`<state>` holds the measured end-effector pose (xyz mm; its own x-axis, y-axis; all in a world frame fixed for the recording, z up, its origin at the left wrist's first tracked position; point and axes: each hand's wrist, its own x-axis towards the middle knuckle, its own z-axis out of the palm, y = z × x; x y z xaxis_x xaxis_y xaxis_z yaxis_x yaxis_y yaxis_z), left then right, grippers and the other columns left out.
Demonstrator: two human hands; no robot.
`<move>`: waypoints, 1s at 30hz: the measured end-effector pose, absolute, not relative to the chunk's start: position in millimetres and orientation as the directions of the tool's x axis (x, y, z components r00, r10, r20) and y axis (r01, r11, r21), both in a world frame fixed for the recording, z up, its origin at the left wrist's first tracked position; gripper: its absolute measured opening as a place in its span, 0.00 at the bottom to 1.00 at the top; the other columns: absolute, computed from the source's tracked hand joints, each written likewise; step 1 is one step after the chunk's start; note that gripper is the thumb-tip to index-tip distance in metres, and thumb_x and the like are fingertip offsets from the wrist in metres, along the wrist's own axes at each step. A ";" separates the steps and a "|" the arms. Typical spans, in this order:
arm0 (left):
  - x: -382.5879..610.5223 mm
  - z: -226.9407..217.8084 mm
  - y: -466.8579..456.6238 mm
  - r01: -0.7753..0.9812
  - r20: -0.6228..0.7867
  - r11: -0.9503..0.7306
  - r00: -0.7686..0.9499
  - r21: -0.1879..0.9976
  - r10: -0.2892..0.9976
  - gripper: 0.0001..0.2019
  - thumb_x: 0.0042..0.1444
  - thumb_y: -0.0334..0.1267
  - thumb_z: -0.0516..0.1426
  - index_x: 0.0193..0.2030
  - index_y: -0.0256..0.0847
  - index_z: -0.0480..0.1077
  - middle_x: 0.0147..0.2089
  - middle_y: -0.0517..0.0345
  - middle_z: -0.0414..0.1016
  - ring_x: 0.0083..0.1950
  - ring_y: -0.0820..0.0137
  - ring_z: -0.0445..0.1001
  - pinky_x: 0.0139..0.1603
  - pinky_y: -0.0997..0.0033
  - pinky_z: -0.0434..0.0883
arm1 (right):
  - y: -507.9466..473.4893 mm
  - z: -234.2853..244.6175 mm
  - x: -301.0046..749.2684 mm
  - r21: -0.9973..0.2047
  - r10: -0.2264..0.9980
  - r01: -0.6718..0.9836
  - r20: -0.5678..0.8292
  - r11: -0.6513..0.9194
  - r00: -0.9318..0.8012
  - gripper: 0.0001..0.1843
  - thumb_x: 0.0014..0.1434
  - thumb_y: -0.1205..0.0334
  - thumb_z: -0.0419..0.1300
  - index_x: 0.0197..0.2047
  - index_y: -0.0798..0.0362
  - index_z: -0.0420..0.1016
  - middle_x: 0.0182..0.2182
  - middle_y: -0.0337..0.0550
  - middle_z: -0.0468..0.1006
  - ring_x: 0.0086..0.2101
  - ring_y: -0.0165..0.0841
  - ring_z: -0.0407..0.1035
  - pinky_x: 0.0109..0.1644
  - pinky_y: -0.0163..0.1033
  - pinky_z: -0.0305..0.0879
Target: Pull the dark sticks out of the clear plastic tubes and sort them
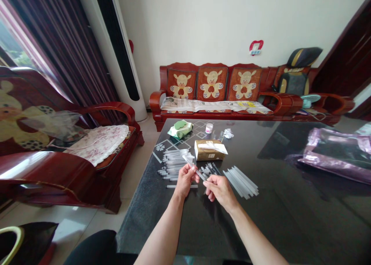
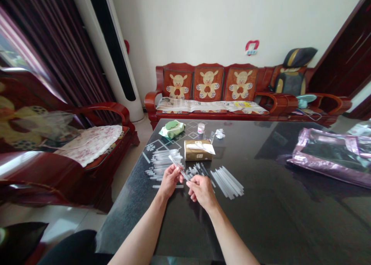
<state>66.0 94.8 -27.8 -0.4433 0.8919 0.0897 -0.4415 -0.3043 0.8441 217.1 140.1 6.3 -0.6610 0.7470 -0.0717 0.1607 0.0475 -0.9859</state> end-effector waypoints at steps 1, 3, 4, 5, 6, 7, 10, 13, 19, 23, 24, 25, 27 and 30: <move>66.2 -27.6 94.9 -0.442 0.086 -0.302 -0.445 0.845 0.891 0.15 0.52 0.47 0.61 0.35 0.35 0.67 0.24 0.60 0.71 0.20 0.78 0.66 0.22 0.78 0.65 | 140.8 6.0 216.9 -0.986 0.759 0.161 -0.067 0.050 -0.648 0.19 0.50 0.47 0.61 0.24 0.56 0.68 0.16 0.37 0.72 0.14 0.26 0.65 0.16 0.30 0.62; 66.2 -27.5 95.0 -0.443 0.086 -0.305 -0.450 0.843 0.889 0.15 0.52 0.47 0.61 0.34 0.36 0.66 0.24 0.60 0.71 0.20 0.78 0.67 0.22 0.78 0.66 | 141.3 5.8 216.3 -0.988 0.762 0.155 -0.089 0.015 -0.641 0.20 0.50 0.45 0.60 0.26 0.56 0.69 0.17 0.38 0.73 0.15 0.26 0.66 0.16 0.30 0.63; 66.0 -27.5 95.1 -0.444 0.089 -0.310 -0.452 0.841 0.888 0.15 0.52 0.46 0.61 0.35 0.36 0.66 0.24 0.60 0.71 0.20 0.78 0.67 0.23 0.78 0.66 | 141.1 5.9 215.8 -0.987 0.753 0.157 -0.117 -0.019 -0.647 0.21 0.51 0.43 0.59 0.28 0.56 0.70 0.17 0.39 0.74 0.15 0.27 0.66 0.16 0.30 0.63; 65.8 -27.7 95.2 -0.445 0.093 -0.316 -0.453 0.838 0.886 0.14 0.52 0.46 0.61 0.35 0.36 0.66 0.23 0.61 0.71 0.20 0.78 0.67 0.23 0.78 0.66 | 140.9 6.0 215.3 -0.986 0.740 0.159 -0.146 -0.054 -0.656 0.23 0.53 0.42 0.57 0.30 0.57 0.70 0.18 0.39 0.74 0.15 0.27 0.66 0.16 0.30 0.62; 65.6 -27.9 95.3 -0.447 0.097 -0.321 -0.455 0.835 0.885 0.14 0.52 0.46 0.60 0.35 0.36 0.66 0.23 0.61 0.71 0.20 0.78 0.67 0.23 0.78 0.66 | 140.5 6.0 214.9 -0.984 0.727 0.159 -0.170 -0.084 -0.665 0.25 0.54 0.40 0.55 0.32 0.57 0.71 0.17 0.40 0.74 0.14 0.27 0.66 0.15 0.30 0.62; 65.4 -28.1 95.4 -0.449 0.101 -0.326 -0.455 0.832 0.884 0.14 0.53 0.46 0.60 0.35 0.36 0.66 0.24 0.61 0.71 0.20 0.78 0.67 0.23 0.78 0.66 | 140.2 6.0 214.5 -0.982 0.716 0.158 -0.186 -0.107 -0.673 0.26 0.55 0.40 0.53 0.33 0.58 0.71 0.17 0.39 0.73 0.14 0.27 0.66 0.14 0.30 0.62; 65.4 -29.0 95.6 -0.448 0.110 -0.336 -0.457 0.829 0.883 0.13 0.53 0.45 0.60 0.35 0.36 0.67 0.24 0.61 0.71 0.20 0.78 0.66 0.22 0.78 0.65 | 139.9 5.8 214.6 -0.983 0.697 0.127 -0.181 -0.129 -0.693 0.26 0.54 0.40 0.54 0.32 0.58 0.71 0.16 0.39 0.73 0.13 0.26 0.64 0.14 0.30 0.61; 65.7 -29.9 95.6 -0.441 0.115 -0.334 -0.452 0.833 0.884 0.13 0.53 0.45 0.60 0.35 0.35 0.67 0.24 0.61 0.71 0.21 0.78 0.67 0.22 0.78 0.65 | 140.5 6.6 215.5 -0.987 0.710 0.105 -0.163 -0.125 -0.685 0.23 0.52 0.43 0.58 0.31 0.58 0.70 0.17 0.39 0.73 0.14 0.26 0.65 0.14 0.30 0.61; 64.4 -29.9 96.4 -0.428 0.114 -0.331 -0.458 0.841 0.882 0.13 0.54 0.45 0.60 0.35 0.36 0.67 0.23 0.62 0.70 0.21 0.78 0.67 0.23 0.78 0.66 | 139.5 9.0 214.9 -0.979 0.734 0.110 -0.203 -0.173 -0.648 0.22 0.50 0.43 0.61 0.30 0.58 0.70 0.18 0.40 0.74 0.15 0.27 0.66 0.15 0.30 0.62; 63.4 -29.4 96.5 -0.425 0.105 -0.318 -0.453 0.847 0.885 0.14 0.53 0.46 0.60 0.35 0.36 0.67 0.22 0.62 0.69 0.21 0.78 0.66 0.24 0.78 0.65 | 138.0 8.8 214.0 -0.973 0.702 0.115 -0.222 -0.198 -0.677 0.23 0.53 0.43 0.57 0.31 0.58 0.71 0.16 0.39 0.73 0.13 0.27 0.65 0.14 0.30 0.61; 63.4 -29.5 96.5 -0.426 0.105 -0.315 -0.448 0.848 0.888 0.14 0.53 0.46 0.60 0.35 0.36 0.67 0.22 0.62 0.69 0.21 0.78 0.66 0.24 0.78 0.65 | 138.0 8.4 213.9 -0.977 0.714 0.105 -0.207 -0.186 -0.669 0.22 0.52 0.45 0.59 0.30 0.58 0.71 0.16 0.39 0.73 0.14 0.27 0.65 0.15 0.30 0.62; 63.4 -29.7 96.5 -0.426 0.105 -0.313 -0.444 0.849 0.890 0.14 0.53 0.46 0.60 0.35 0.36 0.66 0.22 0.62 0.69 0.21 0.77 0.66 0.24 0.78 0.65 | 138.2 7.9 213.9 -0.980 0.732 0.096 -0.193 -0.173 -0.653 0.20 0.51 0.47 0.61 0.29 0.58 0.70 0.17 0.39 0.74 0.14 0.26 0.66 0.15 0.30 0.62; 63.6 -30.2 96.7 -0.424 0.103 -0.313 -0.449 0.850 0.887 0.14 0.53 0.46 0.60 0.35 0.36 0.66 0.22 0.62 0.69 0.21 0.77 0.66 0.24 0.78 0.65 | 138.7 6.8 213.8 -0.982 0.757 0.090 -0.186 -0.167 -0.626 0.18 0.48 0.50 0.64 0.28 0.58 0.69 0.18 0.39 0.75 0.15 0.27 0.67 0.16 0.30 0.64; 64.0 -30.9 97.3 -0.418 0.094 -0.314 -0.468 0.852 0.879 0.15 0.53 0.47 0.60 0.35 0.36 0.66 0.22 0.62 0.69 0.20 0.78 0.66 0.24 0.78 0.65 | 139.0 4.9 213.0 -0.971 0.741 0.111 -0.232 -0.210 -0.630 0.21 0.51 0.46 0.61 0.30 0.58 0.70 0.18 0.40 0.75 0.15 0.27 0.67 0.15 0.31 0.63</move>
